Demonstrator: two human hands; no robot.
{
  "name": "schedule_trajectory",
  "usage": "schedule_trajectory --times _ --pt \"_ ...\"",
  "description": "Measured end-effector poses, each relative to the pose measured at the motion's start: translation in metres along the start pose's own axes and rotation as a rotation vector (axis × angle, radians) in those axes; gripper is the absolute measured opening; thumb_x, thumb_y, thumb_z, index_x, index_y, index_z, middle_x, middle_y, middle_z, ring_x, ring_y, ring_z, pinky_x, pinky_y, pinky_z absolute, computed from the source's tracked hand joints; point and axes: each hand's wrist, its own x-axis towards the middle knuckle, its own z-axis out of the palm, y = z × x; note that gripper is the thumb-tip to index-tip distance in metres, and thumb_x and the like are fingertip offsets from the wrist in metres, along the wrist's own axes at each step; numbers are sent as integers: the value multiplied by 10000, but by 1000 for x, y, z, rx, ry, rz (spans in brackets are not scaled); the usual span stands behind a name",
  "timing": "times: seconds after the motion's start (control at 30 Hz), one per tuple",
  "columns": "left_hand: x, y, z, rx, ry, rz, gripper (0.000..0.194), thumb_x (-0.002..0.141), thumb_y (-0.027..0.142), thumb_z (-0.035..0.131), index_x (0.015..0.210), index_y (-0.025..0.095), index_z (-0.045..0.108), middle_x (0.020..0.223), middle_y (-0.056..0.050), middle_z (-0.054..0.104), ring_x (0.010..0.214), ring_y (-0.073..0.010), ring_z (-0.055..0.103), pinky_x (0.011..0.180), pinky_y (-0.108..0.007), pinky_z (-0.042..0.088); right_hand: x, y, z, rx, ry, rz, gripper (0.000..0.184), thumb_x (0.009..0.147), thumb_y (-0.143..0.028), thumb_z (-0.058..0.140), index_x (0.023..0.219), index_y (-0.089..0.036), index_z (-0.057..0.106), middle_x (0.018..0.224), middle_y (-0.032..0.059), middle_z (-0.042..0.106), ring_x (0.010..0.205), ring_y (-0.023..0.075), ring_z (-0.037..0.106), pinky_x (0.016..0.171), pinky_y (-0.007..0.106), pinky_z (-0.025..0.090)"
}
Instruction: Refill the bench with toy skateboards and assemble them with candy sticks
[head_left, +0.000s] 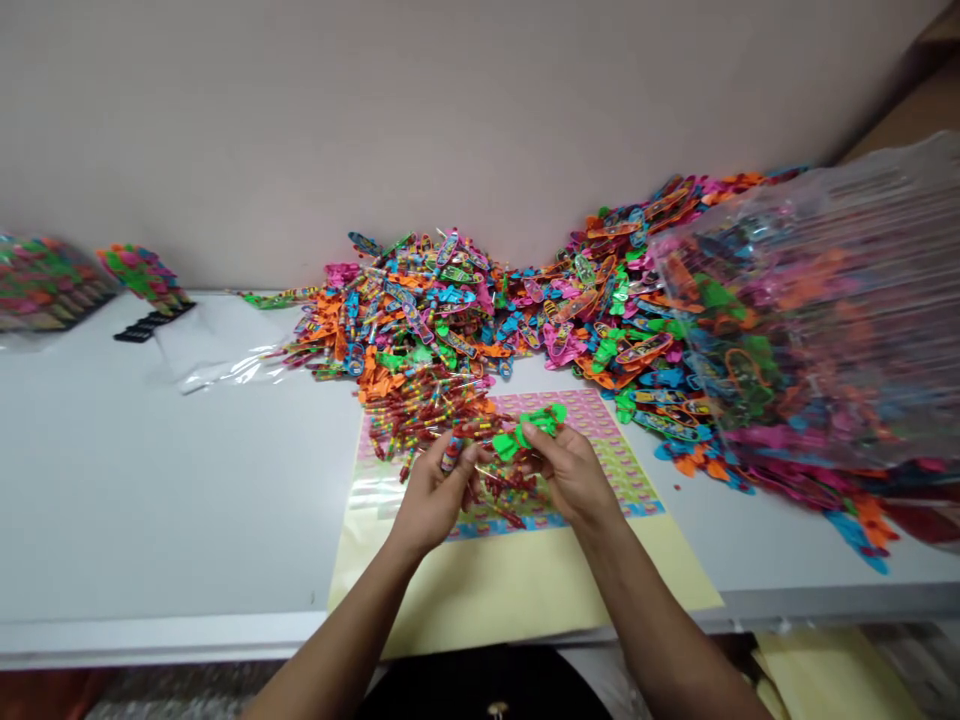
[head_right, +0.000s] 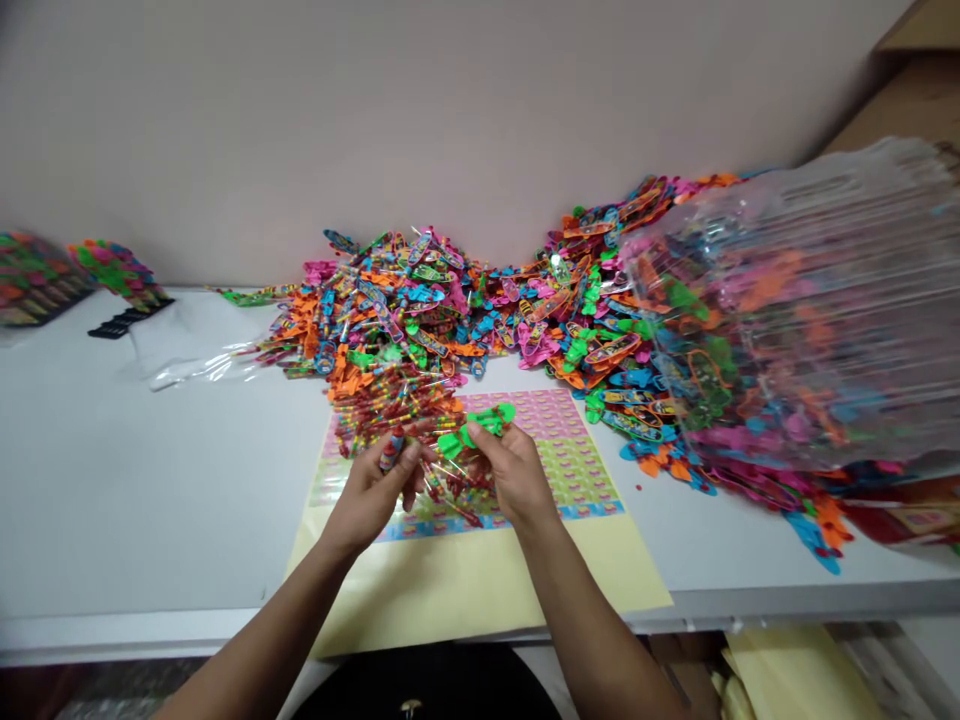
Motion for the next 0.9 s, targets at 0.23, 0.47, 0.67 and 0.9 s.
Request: schedule_trajectory --times 0.23,0.47,0.67,0.9 --pt "-6 5 4 52 10 -2 349 793 489 641 850 145 631 758 -25 620 518 -71 374 477 -217 305 0 -1 5 -12 68 -56 414 549 -453 850 738 -179 605 590 -26 641 473 123 570 412 222 450" --pt "-8 4 4 103 30 55 287 808 430 631 765 146 627 646 23 471 597 -99 369 549 -233 302 -1 3 8 -60 81 -80 424 575 -452 839 776 -177 587 605 -22 653 486 132 599 434 238 520" --pt "-6 0 2 140 25 89 241 838 375 605 757 148 614 712 5 532 680 -124 447 626 -242 351 0 1 9 -51 128 -85 458 550 -461 846 768 -184 553 548 -47 622 441 124 585 427 241 533" --pt "-8 -9 0 427 88 365 153 882 211 526 943 186 664 859 -26 655 828 -165 584 729 -253 433 -6 -4 11 -326 168 -201 410 657 -502 779 780 -173 568 581 -17 662 508 176 656 511 287 575"
